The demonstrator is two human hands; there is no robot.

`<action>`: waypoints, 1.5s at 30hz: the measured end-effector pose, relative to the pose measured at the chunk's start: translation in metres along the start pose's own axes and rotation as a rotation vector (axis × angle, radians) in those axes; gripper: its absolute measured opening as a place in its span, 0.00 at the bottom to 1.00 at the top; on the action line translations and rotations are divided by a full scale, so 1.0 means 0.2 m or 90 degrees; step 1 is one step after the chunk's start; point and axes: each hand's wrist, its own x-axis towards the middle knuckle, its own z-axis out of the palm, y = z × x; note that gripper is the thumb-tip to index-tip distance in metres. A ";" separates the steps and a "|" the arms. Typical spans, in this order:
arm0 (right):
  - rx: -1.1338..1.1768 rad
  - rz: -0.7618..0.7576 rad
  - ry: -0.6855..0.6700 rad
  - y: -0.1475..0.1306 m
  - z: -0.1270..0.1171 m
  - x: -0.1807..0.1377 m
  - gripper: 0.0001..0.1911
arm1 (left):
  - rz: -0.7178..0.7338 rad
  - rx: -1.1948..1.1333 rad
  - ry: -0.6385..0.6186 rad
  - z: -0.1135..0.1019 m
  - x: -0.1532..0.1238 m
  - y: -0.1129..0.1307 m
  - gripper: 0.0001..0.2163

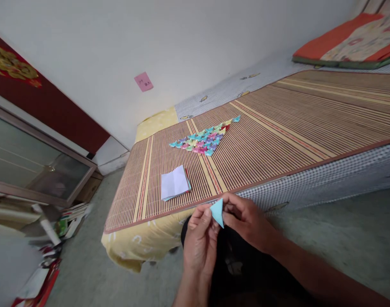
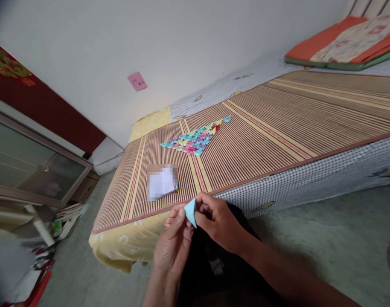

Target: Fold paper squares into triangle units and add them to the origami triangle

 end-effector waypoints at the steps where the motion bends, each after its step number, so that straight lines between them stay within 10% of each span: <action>1: -0.051 -0.022 0.031 0.01 0.01 -0.01 0.04 | 0.023 0.029 0.002 0.00 0.00 0.00 0.12; 11: -0.267 -0.335 0.142 0.01 0.01 -0.01 0.16 | 0.013 0.229 -0.085 0.03 -0.09 -0.02 0.15; 26: -0.309 -0.386 0.079 0.06 0.00 -0.01 0.20 | 0.025 0.177 -0.053 0.04 -0.06 0.00 0.11; 38: -0.028 0.002 0.002 -0.01 -0.03 0.01 0.07 | 0.164 0.329 -0.005 -0.03 -0.04 0.00 0.13; 45: 0.096 0.048 0.065 0.02 -0.02 0.01 0.05 | 0.281 0.463 0.001 -0.03 -0.07 0.02 0.12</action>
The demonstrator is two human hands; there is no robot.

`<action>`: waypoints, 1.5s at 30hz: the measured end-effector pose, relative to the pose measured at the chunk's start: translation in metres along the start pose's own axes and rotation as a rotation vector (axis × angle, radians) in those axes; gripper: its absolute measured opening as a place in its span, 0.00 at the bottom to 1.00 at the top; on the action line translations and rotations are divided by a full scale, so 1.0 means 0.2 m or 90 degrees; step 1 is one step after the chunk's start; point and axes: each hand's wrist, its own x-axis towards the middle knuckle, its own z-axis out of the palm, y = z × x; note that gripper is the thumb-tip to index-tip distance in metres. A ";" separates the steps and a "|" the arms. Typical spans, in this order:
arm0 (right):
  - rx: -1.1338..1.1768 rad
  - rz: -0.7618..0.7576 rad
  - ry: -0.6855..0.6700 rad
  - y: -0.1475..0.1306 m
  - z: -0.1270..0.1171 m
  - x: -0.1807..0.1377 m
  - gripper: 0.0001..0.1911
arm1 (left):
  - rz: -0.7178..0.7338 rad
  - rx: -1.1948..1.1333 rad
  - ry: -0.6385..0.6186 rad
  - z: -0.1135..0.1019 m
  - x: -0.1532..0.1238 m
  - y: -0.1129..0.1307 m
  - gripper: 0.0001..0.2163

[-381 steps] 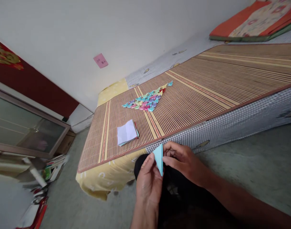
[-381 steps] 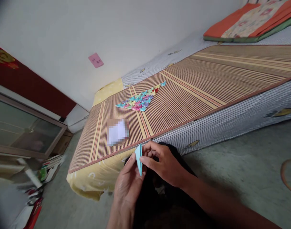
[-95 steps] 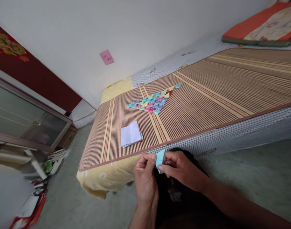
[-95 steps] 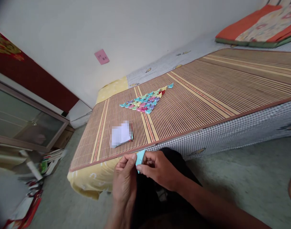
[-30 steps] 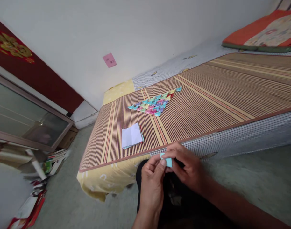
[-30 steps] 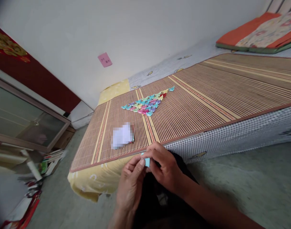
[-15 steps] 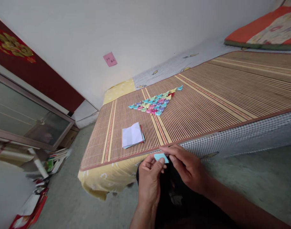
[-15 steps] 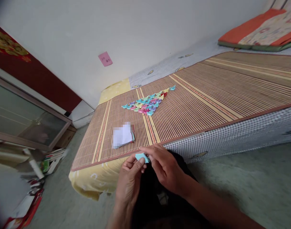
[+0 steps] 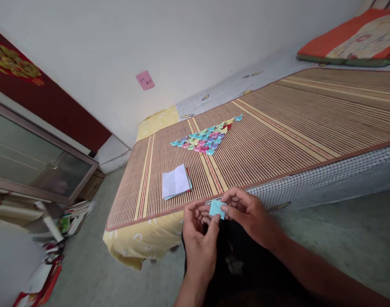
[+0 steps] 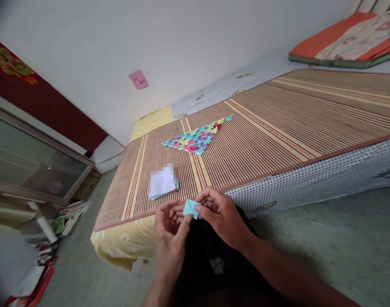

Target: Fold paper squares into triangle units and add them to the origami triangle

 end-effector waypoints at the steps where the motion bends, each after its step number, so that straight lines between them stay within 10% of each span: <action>1: 0.004 0.000 0.012 0.00 0.00 0.00 0.06 | 0.032 0.039 -0.013 -0.01 0.00 -0.01 0.10; 13: 0.098 0.056 -0.108 -0.05 -0.04 -0.01 0.09 | -0.059 -0.087 -0.076 -0.07 0.04 0.02 0.09; 45: -0.123 -0.091 0.006 -0.05 0.02 -0.02 0.09 | -0.061 0.001 0.037 0.01 0.00 0.07 0.11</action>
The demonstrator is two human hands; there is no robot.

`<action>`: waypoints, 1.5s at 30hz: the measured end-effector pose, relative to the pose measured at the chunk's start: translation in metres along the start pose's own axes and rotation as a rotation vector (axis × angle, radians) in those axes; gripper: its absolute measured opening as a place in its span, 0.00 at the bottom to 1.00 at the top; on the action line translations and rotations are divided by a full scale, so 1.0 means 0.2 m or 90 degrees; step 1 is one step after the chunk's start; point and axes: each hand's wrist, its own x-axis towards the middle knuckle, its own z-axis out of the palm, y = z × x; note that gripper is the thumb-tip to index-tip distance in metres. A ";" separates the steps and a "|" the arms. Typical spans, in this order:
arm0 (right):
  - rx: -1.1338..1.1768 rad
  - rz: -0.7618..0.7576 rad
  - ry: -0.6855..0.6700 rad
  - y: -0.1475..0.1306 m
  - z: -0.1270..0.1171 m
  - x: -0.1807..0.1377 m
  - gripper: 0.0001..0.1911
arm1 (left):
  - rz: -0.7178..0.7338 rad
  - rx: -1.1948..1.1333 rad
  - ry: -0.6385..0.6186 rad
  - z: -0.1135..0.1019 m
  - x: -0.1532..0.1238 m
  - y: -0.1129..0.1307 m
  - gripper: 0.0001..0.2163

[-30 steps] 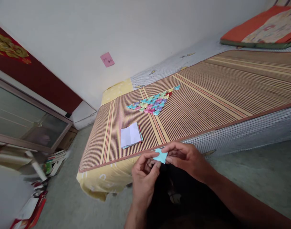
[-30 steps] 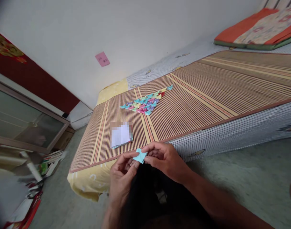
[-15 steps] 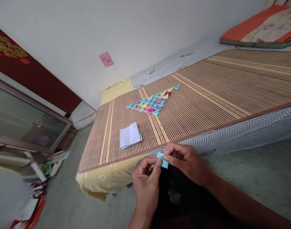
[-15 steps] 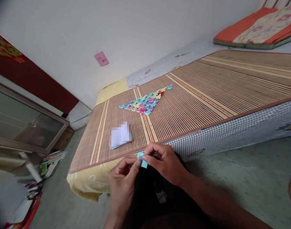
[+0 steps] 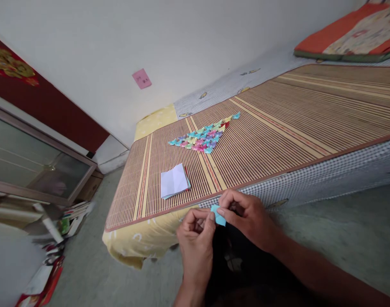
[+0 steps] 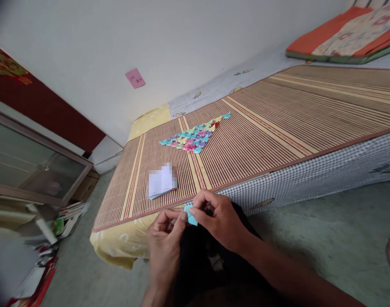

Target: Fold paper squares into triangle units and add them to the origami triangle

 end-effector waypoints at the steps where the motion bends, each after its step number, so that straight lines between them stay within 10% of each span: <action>1: 0.004 0.006 0.004 0.00 0.00 0.00 0.08 | 0.004 -0.005 0.002 0.00 0.00 0.00 0.12; 14: -0.010 0.021 -0.003 0.01 -0.01 -0.02 0.04 | -0.087 -0.002 -0.132 -0.04 0.06 -0.02 0.11; 22: -0.022 0.058 -0.104 0.01 -0.03 -0.01 0.13 | -0.069 -0.050 -0.084 -0.05 0.06 -0.06 0.12; 29: -0.050 0.056 -0.197 -0.01 -0.08 0.02 0.18 | -0.138 -0.065 -0.247 -0.07 0.09 0.02 0.12; 38: 0.070 0.080 -0.088 -0.01 -0.03 0.01 0.07 | -0.104 -0.223 -0.041 0.01 0.06 -0.07 0.12; 45: -0.192 -0.190 0.042 0.03 -0.04 -0.02 0.06 | 0.016 0.030 -0.021 -0.01 0.02 0.00 0.10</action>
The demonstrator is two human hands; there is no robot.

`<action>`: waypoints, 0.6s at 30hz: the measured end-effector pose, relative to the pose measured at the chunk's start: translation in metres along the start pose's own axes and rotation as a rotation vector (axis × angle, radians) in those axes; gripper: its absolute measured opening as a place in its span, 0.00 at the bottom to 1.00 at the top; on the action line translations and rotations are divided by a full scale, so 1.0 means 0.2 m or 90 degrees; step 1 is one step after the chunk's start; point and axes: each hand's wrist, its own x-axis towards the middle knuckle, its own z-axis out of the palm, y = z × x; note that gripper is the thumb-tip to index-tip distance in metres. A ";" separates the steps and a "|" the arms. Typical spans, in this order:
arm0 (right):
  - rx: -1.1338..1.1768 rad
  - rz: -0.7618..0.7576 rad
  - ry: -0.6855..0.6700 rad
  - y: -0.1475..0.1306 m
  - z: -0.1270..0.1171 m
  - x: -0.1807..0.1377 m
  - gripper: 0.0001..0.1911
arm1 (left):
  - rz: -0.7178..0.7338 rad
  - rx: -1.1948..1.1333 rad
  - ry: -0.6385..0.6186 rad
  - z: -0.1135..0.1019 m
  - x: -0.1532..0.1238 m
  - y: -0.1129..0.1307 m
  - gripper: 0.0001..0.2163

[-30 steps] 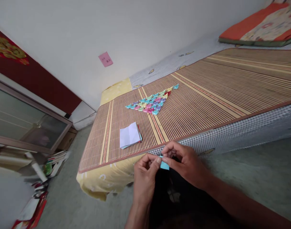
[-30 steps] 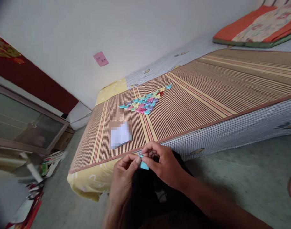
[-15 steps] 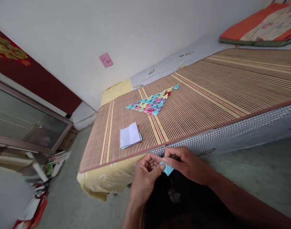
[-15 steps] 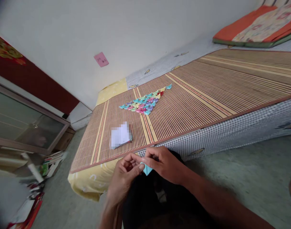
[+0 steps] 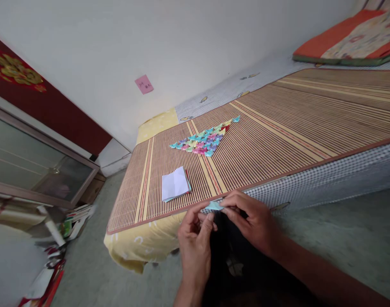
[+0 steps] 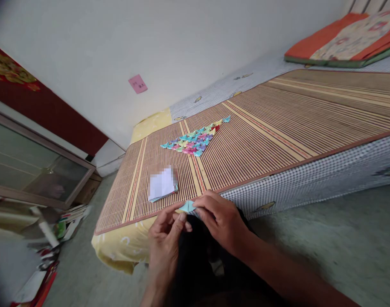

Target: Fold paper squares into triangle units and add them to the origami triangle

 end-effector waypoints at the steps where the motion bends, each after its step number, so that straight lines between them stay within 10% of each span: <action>1: -0.011 -0.039 0.006 0.01 0.00 0.00 0.08 | 0.001 0.000 -0.010 0.00 0.00 0.01 0.10; 18: 0.173 0.078 0.019 -0.08 0.03 0.02 0.07 | -0.012 -0.113 0.008 0.00 -0.01 -0.02 0.07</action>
